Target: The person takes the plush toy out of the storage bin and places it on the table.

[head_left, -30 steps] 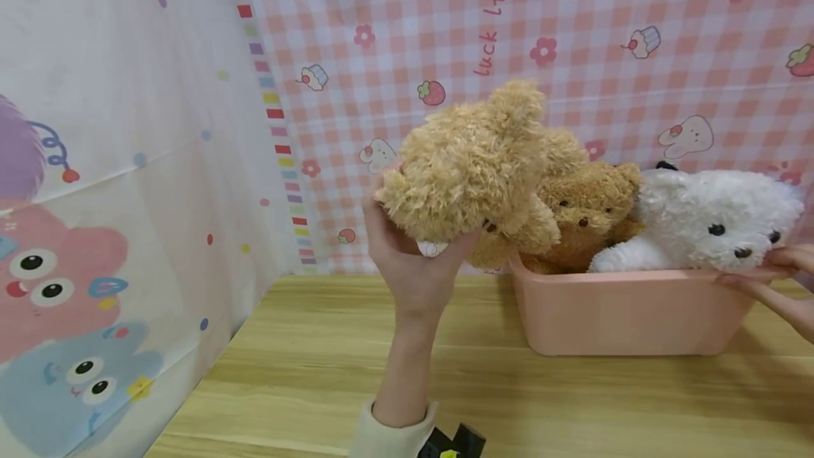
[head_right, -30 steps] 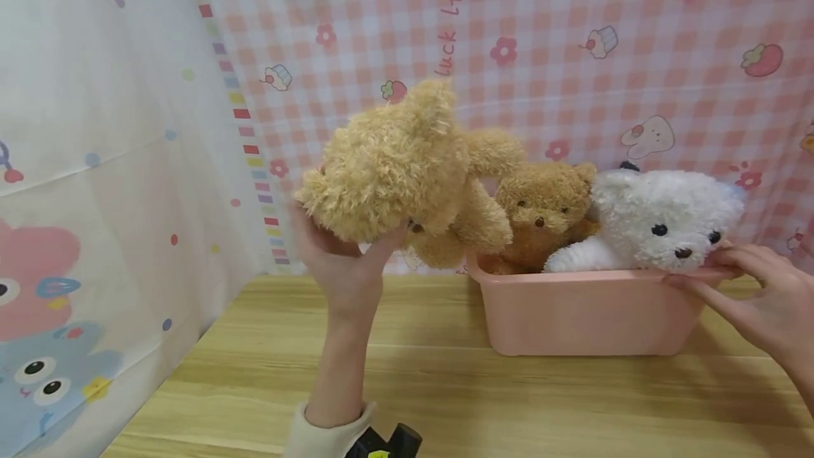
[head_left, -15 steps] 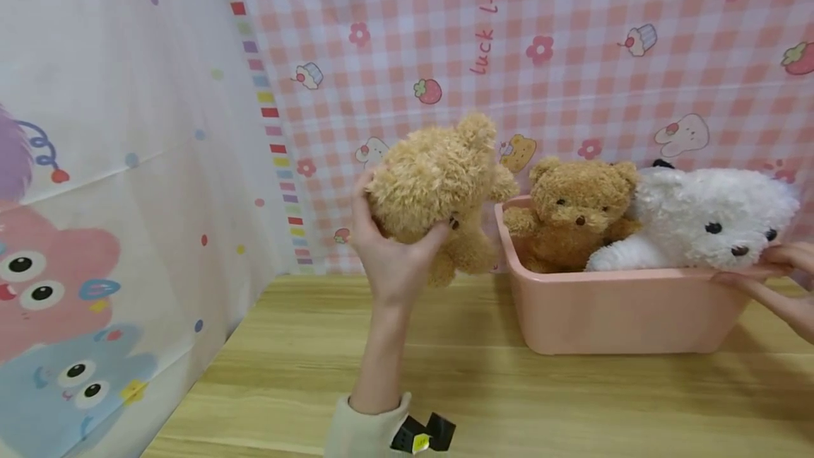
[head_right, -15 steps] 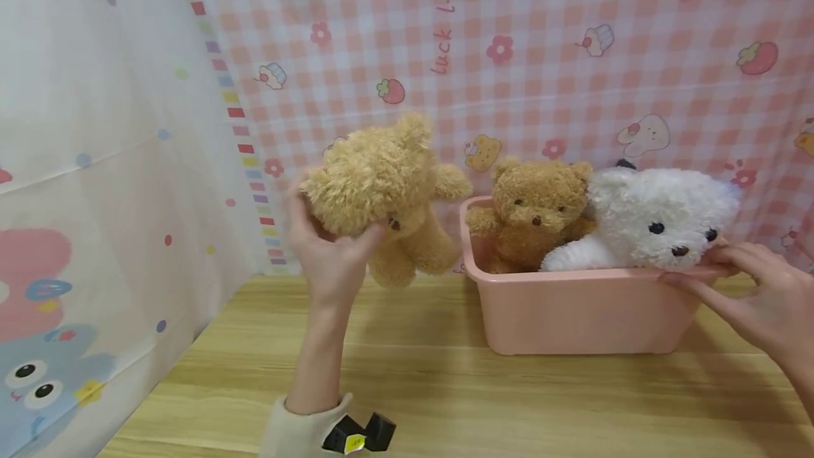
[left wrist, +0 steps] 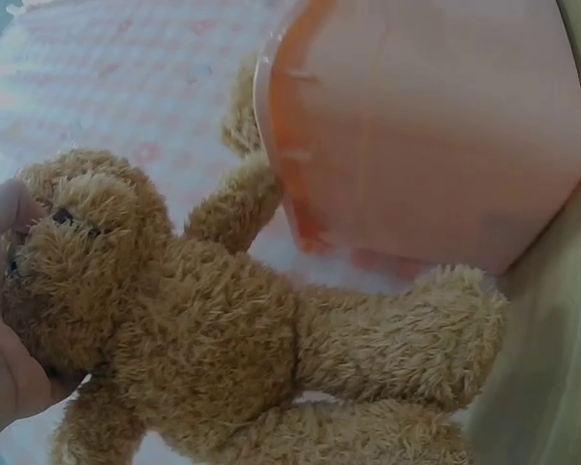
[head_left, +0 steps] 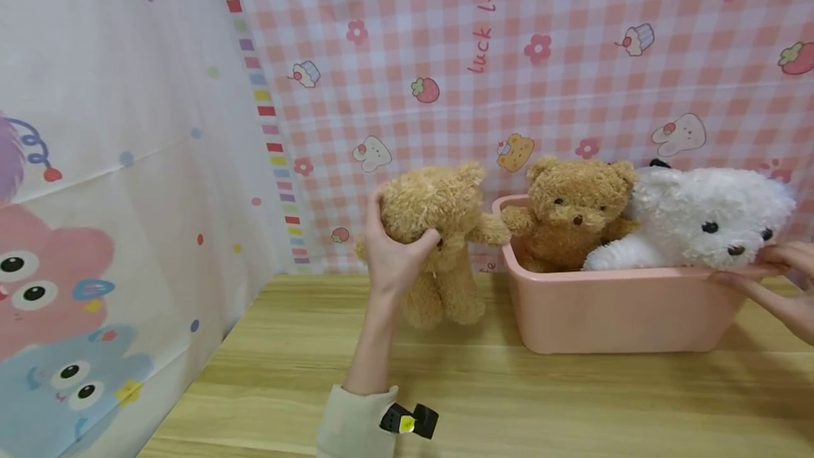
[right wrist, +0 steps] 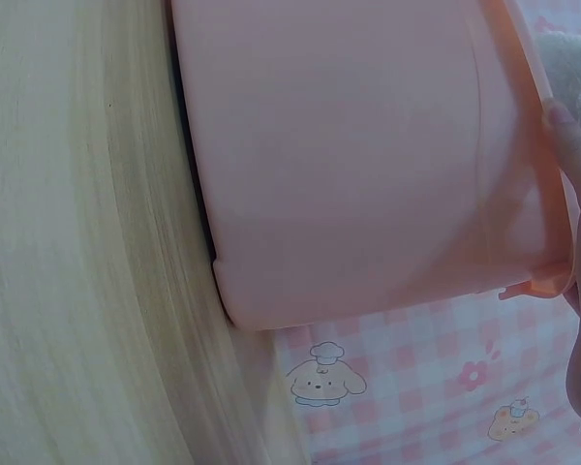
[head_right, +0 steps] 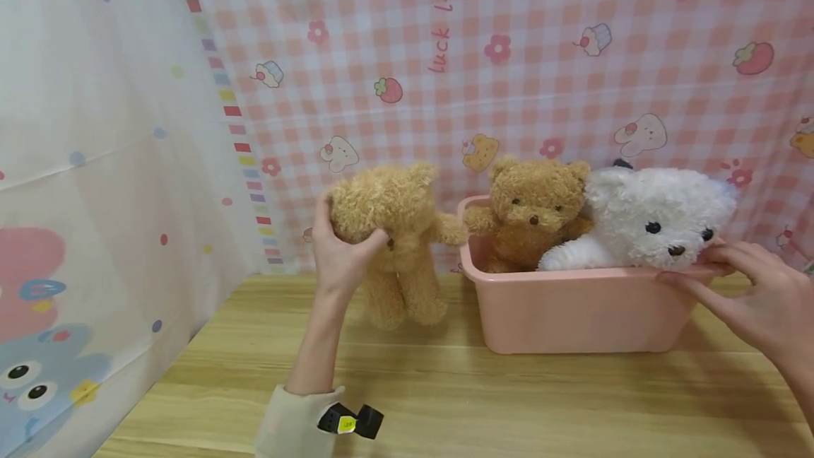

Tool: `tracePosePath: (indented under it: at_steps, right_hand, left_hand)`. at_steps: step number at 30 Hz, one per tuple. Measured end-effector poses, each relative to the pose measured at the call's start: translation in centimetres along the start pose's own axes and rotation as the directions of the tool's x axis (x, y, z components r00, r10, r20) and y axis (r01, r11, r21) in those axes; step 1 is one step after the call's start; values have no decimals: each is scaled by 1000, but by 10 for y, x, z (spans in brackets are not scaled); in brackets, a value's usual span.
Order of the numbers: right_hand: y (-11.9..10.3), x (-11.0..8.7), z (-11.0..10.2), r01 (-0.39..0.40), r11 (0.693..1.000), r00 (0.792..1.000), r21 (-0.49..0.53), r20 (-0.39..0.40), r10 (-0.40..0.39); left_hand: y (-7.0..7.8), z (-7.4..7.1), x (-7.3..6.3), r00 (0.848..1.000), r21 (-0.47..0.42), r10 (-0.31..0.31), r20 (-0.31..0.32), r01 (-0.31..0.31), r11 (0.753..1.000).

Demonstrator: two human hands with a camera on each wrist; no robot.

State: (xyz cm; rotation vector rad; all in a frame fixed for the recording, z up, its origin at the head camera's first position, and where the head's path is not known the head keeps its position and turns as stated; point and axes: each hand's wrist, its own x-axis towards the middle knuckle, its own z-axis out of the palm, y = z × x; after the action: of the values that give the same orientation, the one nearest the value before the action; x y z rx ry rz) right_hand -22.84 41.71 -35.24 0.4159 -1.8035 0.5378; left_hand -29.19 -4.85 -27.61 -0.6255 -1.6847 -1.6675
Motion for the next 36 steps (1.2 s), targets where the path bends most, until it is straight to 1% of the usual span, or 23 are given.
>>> tracePosePath:
  at_steps: [2,5,7,9,10,13,15,18,21,23,25,27,29,32,34,36]
  right_hand:
    - [-1,0,1,1,1000,1000,6,2,-1]
    - [-2,-1,0,-6,1000,1000,1,16,6]
    - [-2,-1,0,-8,1000,1000,-12,25,8]
    - [-2,-2,0,-7,1000,1000,-12,22,8]
    - [-2,-2,1,-8,1000,1000,-10,18,8]
    - [-1,-2,1,0,1000,1000,4,14,0]
    - [-1,-2,1,9,1000,1000,12,19,-10]
    - [1,-2,0,24,999,999,24,29,-25]
    - [1,-3,0,19,999,999,36,31,-20]
    - [-1,-3,0,7,999,999,38,31,-9]
    - [-4,-3,0,-11,1000,999,26,31,11]
    - [-6,-3,-1,-25,1000,999,-5,36,25]
    - [-8,-2,-2,-35,999,998,-37,47,37]
    - [-10,-1,-3,-28,999,998,-44,53,30]
    - [-9,0,-2,-13,999,999,-33,49,15]
    - [-7,0,-1,5,1000,999,-3,34,-5]
  left_hand:
    - [-7,-3,0,999,6,-32,15,32,999]
    - [-17,-6,0,993,33,-108,51,106,994]
    - [-23,-8,-1,984,64,-157,79,153,986]
    - [-29,-9,-3,972,84,-206,114,198,977]
    - [-31,-10,-3,966,90,-221,132,210,974]
    - [-35,-11,-4,952,105,-250,179,234,967]
    - [-37,-11,-4,945,112,-253,207,234,966]
    - [-42,-12,-4,932,158,-276,234,243,957]
    - [-48,-14,-6,913,225,-317,258,262,938]
    - [-54,-15,-7,897,277,-352,267,278,920]
    - [-59,-16,-9,889,295,-365,278,282,913]
    - [-63,-16,-10,885,295,-363,290,278,914]
    - [-66,-16,-10,889,285,-348,298,265,921]
    - [-68,-15,-11,894,272,-334,299,256,928]
    - [-69,-15,-11,897,271,-331,294,254,929]
    - [-70,-13,-11,904,282,-326,275,248,927]
